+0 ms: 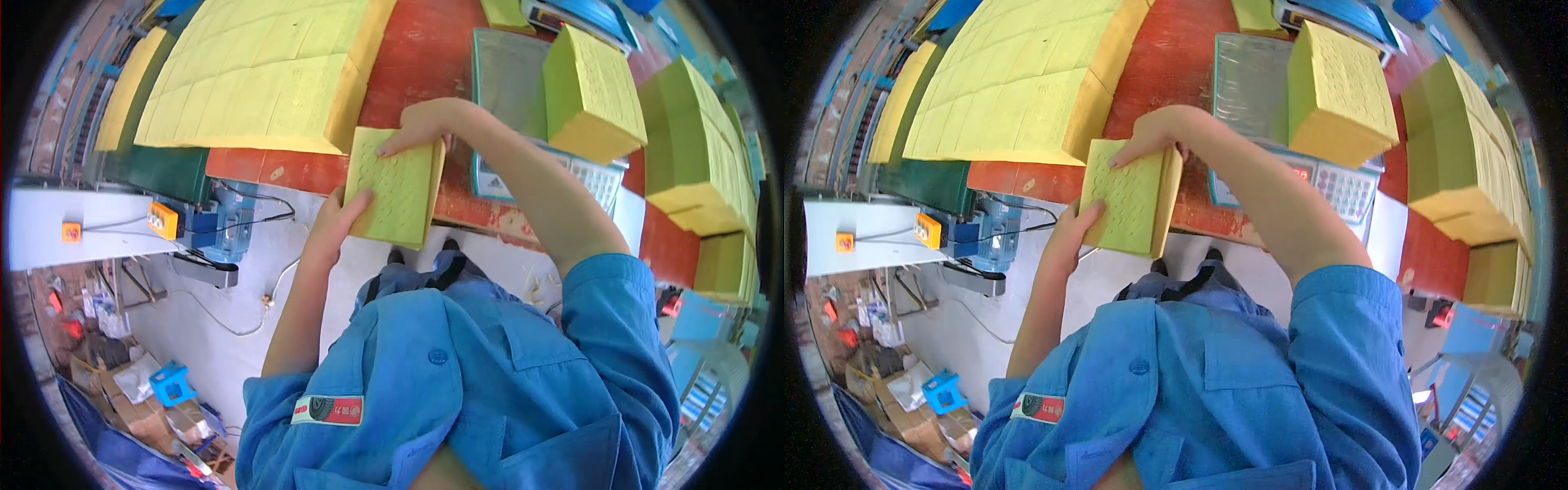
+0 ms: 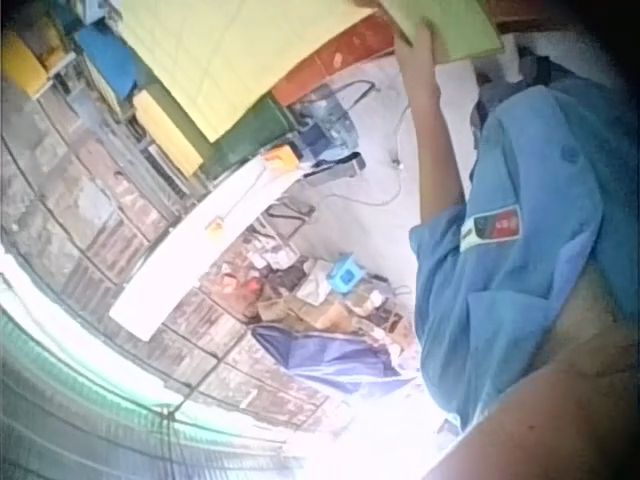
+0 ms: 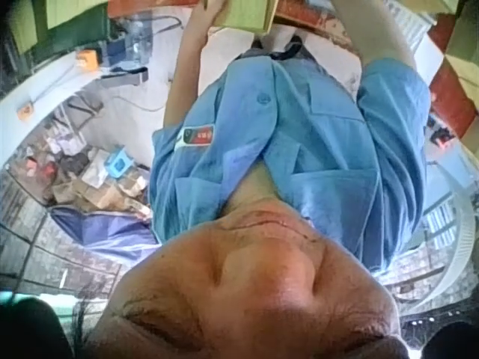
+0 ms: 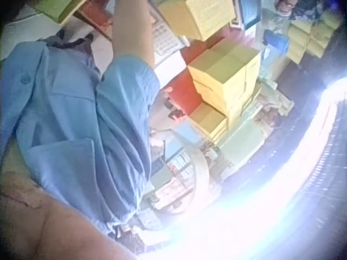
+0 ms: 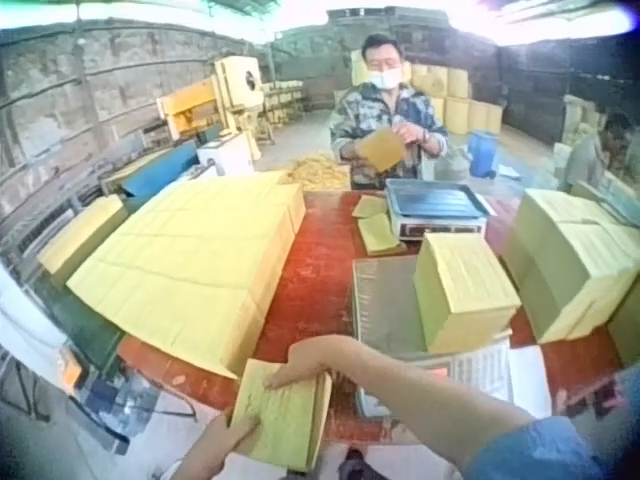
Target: Weigh stacks of yellow paper sheets on electronic scales and organize them into blocks.
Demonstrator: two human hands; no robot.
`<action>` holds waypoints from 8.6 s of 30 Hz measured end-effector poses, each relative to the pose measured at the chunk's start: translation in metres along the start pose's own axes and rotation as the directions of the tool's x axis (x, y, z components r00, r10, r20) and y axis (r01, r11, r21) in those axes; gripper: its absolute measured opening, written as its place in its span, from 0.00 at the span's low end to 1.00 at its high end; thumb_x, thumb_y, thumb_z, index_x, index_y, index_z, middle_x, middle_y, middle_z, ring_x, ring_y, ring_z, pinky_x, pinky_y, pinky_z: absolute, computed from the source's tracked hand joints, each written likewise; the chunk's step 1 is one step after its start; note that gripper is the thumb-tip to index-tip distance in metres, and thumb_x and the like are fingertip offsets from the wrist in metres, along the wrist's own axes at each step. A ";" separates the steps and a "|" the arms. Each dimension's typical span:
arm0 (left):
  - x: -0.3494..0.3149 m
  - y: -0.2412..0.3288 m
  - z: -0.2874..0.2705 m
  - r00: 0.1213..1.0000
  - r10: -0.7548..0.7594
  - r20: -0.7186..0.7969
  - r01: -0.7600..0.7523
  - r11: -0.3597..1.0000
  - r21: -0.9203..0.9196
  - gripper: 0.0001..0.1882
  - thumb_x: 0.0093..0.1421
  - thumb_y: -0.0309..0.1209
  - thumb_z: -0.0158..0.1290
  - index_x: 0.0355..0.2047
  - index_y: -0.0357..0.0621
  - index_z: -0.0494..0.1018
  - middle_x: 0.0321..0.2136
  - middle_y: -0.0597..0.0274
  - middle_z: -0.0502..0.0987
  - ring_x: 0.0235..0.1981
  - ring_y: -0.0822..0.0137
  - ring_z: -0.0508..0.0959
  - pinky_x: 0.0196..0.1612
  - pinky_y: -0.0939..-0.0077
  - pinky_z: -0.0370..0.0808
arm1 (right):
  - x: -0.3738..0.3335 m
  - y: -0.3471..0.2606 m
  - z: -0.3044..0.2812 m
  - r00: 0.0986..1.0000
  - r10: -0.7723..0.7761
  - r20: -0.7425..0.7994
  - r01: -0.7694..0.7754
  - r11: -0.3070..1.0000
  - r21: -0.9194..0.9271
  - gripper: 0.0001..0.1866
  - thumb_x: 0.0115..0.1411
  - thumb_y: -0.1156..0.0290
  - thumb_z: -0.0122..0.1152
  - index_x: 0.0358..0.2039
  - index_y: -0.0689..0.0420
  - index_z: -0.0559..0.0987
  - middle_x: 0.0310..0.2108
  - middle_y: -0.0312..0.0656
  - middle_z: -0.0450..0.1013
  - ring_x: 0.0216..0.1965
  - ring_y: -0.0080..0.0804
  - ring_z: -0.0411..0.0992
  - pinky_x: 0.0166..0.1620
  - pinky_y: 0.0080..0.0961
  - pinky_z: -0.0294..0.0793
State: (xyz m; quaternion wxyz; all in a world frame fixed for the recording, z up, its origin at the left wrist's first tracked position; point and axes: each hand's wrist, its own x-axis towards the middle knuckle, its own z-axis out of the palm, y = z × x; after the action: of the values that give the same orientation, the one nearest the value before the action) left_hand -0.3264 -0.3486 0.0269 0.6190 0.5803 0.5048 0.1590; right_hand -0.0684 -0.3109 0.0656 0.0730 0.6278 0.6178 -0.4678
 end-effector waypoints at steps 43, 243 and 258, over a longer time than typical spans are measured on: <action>0.037 -0.011 -0.036 0.891 0.246 0.382 -0.268 0.963 0.005 0.33 0.57 0.17 0.45 0.64 0.43 0.59 0.50 0.60 0.74 0.48 0.67 0.76 0.46 0.71 0.76 | -0.068 0.016 0.160 0.500 0.428 -0.753 0.490 0.577 0.653 0.26 0.63 0.56 0.57 0.53 0.64 0.74 0.46 0.48 0.76 0.47 0.32 0.73 0.50 0.27 0.70; 0.061 0.282 0.217 0.772 0.317 0.550 -0.329 0.941 -0.079 0.36 0.57 0.55 0.50 0.60 0.48 0.64 0.54 0.59 0.71 0.52 0.66 0.70 0.49 0.64 0.67 | -0.294 0.170 -0.058 0.618 0.388 -0.684 0.392 0.601 0.696 0.39 0.57 0.35 0.50 0.52 0.61 0.74 0.41 0.51 0.76 0.37 0.38 0.78 0.44 0.47 0.76; 0.061 0.277 0.222 0.803 0.339 0.489 -0.303 0.940 -0.156 0.31 0.58 0.54 0.51 0.56 0.49 0.67 0.47 0.65 0.73 0.47 0.69 0.71 0.45 0.69 0.67 | -0.272 0.218 -0.039 0.543 0.351 -0.763 0.614 0.454 0.646 0.40 0.59 0.31 0.44 0.56 0.53 0.73 0.44 0.46 0.76 0.42 0.32 0.73 0.47 0.33 0.69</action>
State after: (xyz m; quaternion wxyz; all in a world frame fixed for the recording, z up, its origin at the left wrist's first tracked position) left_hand -0.0125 -0.3480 0.2029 0.7141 0.6563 0.2118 0.1200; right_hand 0.1898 -0.5270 0.1652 -0.6038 0.6470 0.2913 -0.3633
